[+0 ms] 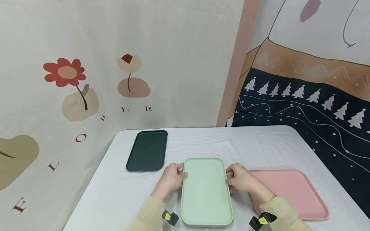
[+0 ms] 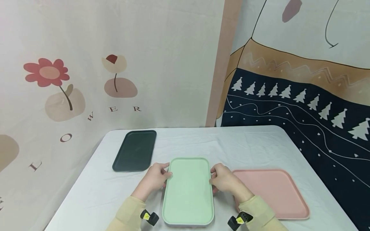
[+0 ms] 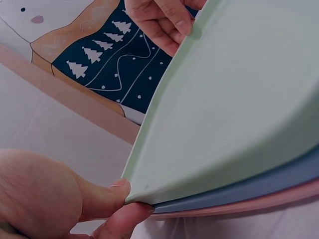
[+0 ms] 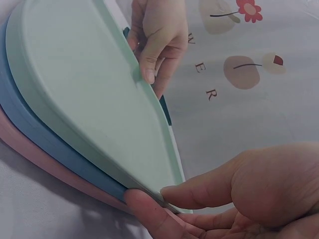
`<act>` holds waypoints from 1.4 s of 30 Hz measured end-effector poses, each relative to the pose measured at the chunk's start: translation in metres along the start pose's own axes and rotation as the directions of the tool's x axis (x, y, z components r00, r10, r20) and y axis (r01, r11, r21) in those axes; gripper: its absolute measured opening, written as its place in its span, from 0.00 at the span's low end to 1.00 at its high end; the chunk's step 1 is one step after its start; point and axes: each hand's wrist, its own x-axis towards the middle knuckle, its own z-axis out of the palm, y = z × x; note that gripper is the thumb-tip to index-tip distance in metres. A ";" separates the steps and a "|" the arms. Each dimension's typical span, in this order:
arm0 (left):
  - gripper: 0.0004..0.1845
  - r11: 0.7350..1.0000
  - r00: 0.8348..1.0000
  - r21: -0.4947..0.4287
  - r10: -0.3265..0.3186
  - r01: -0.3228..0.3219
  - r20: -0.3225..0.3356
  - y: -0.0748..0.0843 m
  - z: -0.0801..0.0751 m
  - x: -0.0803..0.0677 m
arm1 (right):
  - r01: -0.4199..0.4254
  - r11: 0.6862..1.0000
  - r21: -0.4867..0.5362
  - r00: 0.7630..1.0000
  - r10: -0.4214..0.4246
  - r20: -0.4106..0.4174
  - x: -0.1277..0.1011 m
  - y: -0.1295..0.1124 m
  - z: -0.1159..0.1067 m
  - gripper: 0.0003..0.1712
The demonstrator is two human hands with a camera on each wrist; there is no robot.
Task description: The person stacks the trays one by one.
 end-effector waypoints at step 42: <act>0.25 0.999 0.999 -0.018 0.028 -0.029 -0.015 0.003 -0.004 -0.005 | 0.003 0.999 0.052 1.000 -0.003 -0.002 -0.003 -0.005 -0.004 0.22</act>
